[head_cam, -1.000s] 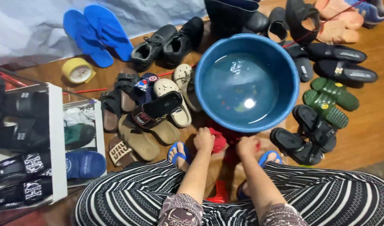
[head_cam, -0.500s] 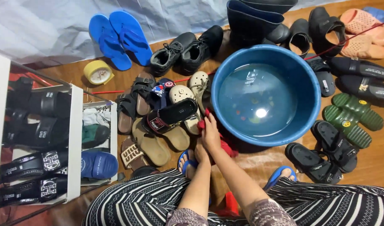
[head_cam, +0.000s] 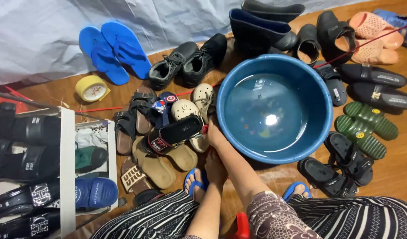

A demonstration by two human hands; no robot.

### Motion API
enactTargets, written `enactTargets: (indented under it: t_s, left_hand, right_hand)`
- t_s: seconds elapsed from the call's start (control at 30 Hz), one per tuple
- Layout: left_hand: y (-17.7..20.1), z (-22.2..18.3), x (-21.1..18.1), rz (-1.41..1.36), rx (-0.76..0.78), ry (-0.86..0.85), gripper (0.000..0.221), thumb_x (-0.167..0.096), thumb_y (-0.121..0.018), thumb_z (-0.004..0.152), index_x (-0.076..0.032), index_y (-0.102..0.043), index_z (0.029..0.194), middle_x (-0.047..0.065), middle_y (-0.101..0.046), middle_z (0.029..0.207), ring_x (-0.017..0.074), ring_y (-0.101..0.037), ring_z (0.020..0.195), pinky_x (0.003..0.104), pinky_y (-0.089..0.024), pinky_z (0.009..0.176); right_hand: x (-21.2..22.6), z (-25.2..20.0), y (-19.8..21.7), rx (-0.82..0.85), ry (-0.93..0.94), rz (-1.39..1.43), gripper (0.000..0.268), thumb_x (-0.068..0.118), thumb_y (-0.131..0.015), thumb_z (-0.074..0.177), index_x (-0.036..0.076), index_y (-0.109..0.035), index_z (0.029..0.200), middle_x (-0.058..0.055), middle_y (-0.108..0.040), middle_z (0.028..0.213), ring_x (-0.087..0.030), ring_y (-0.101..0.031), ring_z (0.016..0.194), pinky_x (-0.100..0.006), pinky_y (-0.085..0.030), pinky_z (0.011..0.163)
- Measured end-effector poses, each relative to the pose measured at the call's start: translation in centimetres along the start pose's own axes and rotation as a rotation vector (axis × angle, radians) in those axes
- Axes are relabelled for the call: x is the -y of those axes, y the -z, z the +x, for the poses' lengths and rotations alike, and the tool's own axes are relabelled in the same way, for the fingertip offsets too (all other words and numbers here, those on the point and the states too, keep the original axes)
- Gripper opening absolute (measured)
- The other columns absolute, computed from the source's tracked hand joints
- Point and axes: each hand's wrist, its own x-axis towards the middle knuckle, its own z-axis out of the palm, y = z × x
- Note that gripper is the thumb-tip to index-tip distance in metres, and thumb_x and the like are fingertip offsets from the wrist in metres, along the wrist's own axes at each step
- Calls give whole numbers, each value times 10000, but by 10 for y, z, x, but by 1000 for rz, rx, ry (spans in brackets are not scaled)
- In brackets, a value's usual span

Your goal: Scrubbing and cleaning the red strap of a sandal using a brush, water, and a cloth.

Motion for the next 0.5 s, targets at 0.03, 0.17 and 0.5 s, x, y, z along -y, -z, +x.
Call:
enactTargets:
  t_s: [0.03,0.17,0.5]
  left_hand:
    - [-18,11,12,-2,-4,-6,751,-138,-720,887,-21,-349,1529,204,-377,1554,361,-415,1410,477,-388,1144]
    - [-62,32,44,229,93,-15,780,-265,-754,853,-114,-395,1528,68,-360,1592,223,-368,1463,388,-358,1182]
    - [-47,19,41,296,261,55,729,-341,-630,951,-136,-324,1580,42,-241,1671,200,-199,1544,405,-255,1245]
  right_hand:
    - [1,2,8,-7,3,-2,779,354,-562,901,-3,-265,1526,-262,-723,1089,-350,-742,1039,-434,-574,937]
    - [-6,-22,-8,-173,144,-191,752,174,-669,835,-27,-328,1474,-179,-702,955,-285,-728,929,-368,-584,858]
    - [29,-75,19,57,-104,-226,801,316,-631,974,197,-188,1630,-156,-127,1696,-325,-179,1558,-421,-240,1278]
